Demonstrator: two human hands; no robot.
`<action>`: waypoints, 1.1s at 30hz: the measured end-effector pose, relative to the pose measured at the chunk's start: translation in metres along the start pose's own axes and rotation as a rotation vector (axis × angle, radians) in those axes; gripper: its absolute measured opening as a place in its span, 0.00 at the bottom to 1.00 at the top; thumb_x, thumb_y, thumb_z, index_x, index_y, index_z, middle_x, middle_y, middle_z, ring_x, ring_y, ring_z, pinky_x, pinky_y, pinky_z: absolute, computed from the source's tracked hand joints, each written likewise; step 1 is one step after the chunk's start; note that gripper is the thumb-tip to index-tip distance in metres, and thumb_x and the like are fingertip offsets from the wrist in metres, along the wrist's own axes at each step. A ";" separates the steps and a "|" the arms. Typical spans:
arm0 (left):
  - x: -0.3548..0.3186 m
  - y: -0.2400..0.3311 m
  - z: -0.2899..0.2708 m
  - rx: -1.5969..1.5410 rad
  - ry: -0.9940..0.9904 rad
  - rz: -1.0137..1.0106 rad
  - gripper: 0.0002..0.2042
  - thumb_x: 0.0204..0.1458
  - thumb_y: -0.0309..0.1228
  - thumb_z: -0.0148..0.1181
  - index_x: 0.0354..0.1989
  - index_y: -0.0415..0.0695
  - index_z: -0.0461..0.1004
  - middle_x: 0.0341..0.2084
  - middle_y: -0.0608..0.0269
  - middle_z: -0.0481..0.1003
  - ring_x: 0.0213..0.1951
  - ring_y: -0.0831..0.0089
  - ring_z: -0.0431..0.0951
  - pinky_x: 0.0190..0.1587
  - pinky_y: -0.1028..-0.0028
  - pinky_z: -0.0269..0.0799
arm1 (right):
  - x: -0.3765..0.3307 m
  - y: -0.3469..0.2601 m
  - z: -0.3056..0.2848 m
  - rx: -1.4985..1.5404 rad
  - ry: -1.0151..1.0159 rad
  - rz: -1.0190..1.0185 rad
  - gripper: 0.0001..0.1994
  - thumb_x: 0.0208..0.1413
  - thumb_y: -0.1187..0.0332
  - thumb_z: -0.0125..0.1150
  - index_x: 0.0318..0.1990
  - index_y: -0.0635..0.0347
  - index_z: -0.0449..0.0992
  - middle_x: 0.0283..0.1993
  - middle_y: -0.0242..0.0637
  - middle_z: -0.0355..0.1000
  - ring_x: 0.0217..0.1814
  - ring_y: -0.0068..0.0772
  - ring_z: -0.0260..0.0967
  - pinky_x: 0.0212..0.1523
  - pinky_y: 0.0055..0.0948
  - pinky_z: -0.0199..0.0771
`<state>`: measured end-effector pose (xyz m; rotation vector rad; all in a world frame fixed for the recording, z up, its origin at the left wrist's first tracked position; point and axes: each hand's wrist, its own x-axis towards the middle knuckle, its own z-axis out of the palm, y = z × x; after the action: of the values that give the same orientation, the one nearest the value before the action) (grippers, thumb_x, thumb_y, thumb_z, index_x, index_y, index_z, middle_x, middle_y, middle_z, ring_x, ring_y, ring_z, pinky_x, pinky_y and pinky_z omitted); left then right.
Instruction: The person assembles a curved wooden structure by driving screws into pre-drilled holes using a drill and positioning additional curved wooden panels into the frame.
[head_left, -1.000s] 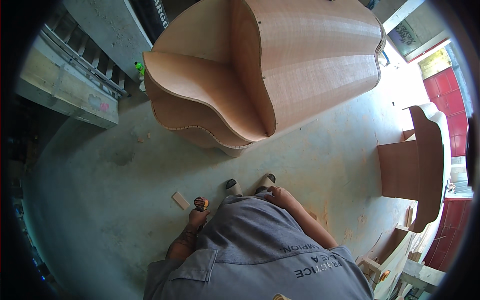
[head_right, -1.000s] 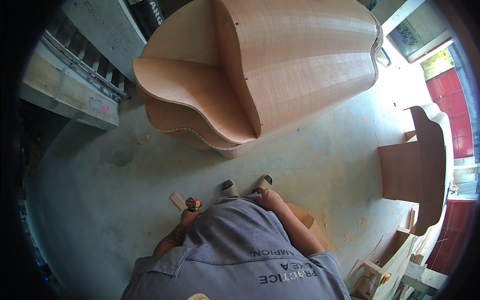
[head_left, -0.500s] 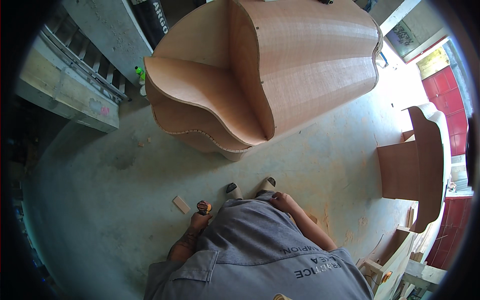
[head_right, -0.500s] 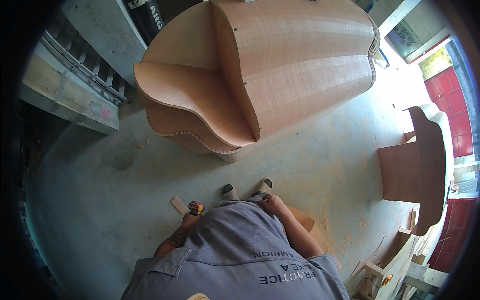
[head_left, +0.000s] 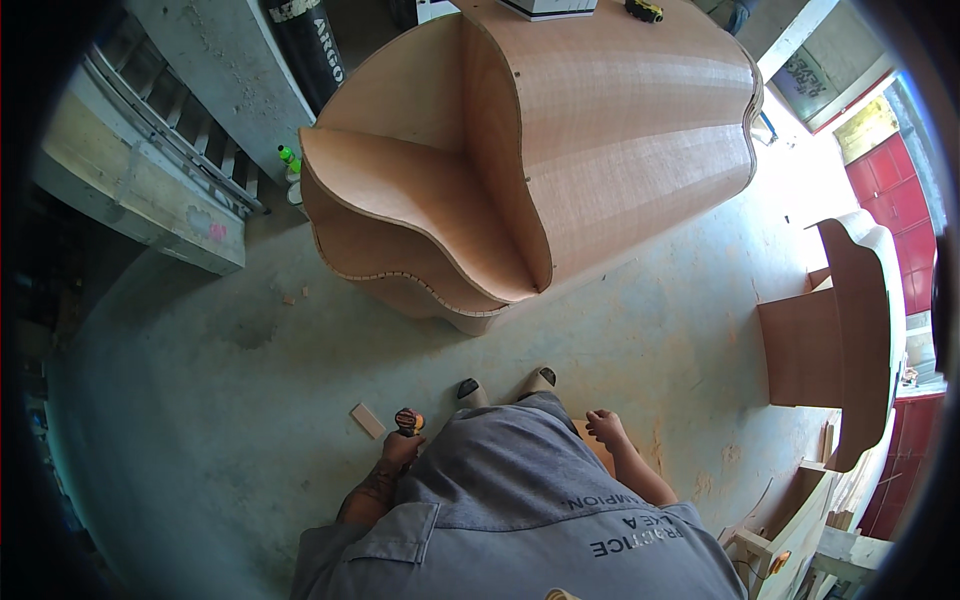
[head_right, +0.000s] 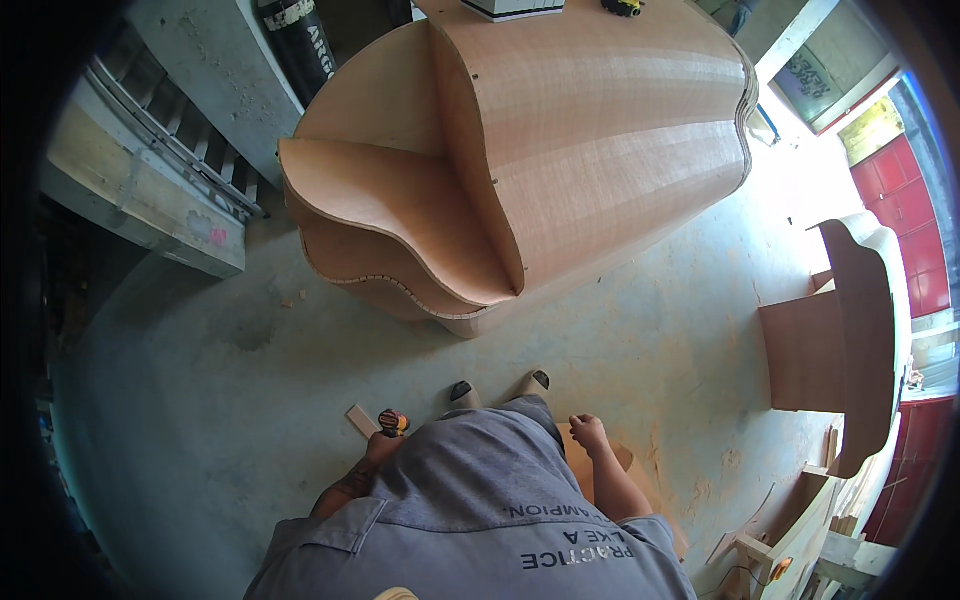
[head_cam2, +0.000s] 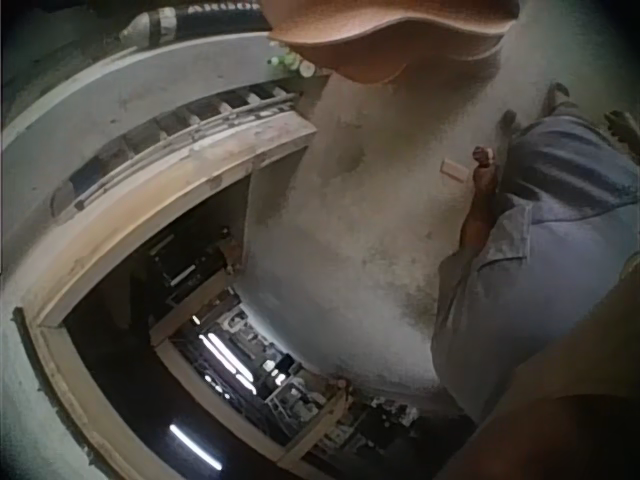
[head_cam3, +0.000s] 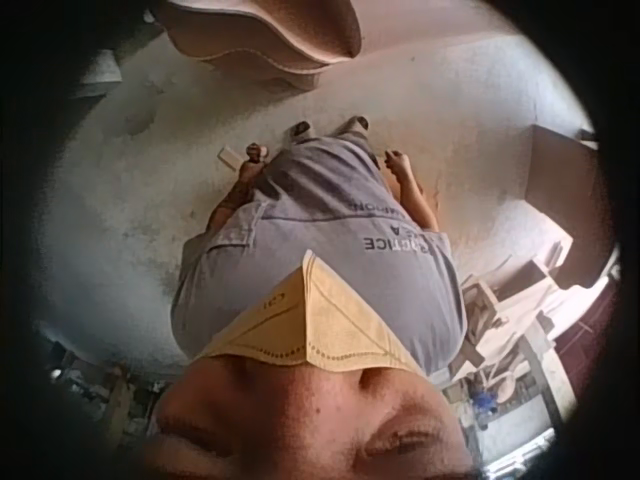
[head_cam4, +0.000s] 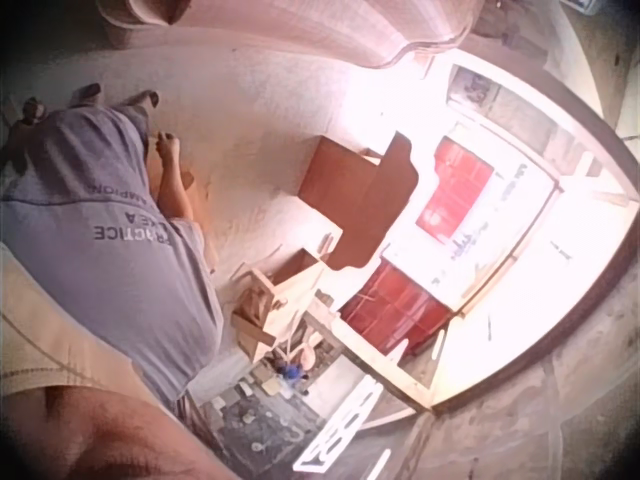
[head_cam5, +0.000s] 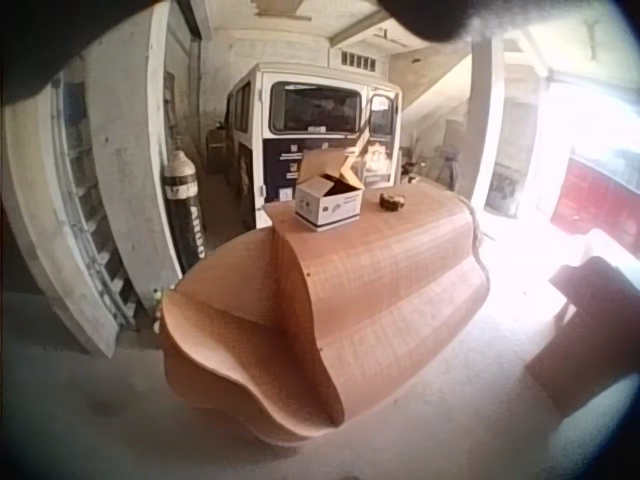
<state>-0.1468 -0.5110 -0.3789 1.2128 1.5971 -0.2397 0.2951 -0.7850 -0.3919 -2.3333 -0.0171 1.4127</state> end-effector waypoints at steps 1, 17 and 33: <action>0.001 0.001 0.000 0.008 -0.012 -0.002 0.16 0.49 0.39 0.74 0.28 0.38 0.80 0.21 0.59 0.80 0.22 0.69 0.82 0.27 0.67 0.77 | -0.002 0.000 0.001 0.004 0.004 0.002 0.23 0.67 0.52 0.60 0.56 0.63 0.80 0.46 0.41 0.83 0.42 0.34 0.81 0.37 0.33 0.79; 0.010 0.000 0.004 0.089 0.000 0.062 0.19 0.47 0.44 0.74 0.30 0.36 0.83 0.25 0.55 0.84 0.29 0.64 0.86 0.35 0.65 0.80 | 0.004 -0.024 0.004 -0.003 -0.017 -0.103 0.22 0.68 0.52 0.60 0.56 0.63 0.80 0.45 0.41 0.83 0.41 0.32 0.80 0.36 0.32 0.78; 0.023 -0.033 0.021 0.064 0.061 0.034 0.18 0.46 0.44 0.76 0.28 0.39 0.83 0.25 0.56 0.83 0.27 0.66 0.85 0.32 0.66 0.80 | -0.006 -0.028 0.012 0.026 -0.017 -0.090 0.22 0.66 0.55 0.61 0.56 0.65 0.80 0.40 0.42 0.83 0.36 0.31 0.80 0.32 0.31 0.76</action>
<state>-0.1584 -0.5274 -0.4194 1.3065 1.6310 -0.2354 0.2877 -0.7571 -0.3816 -2.2701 -0.1063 1.3812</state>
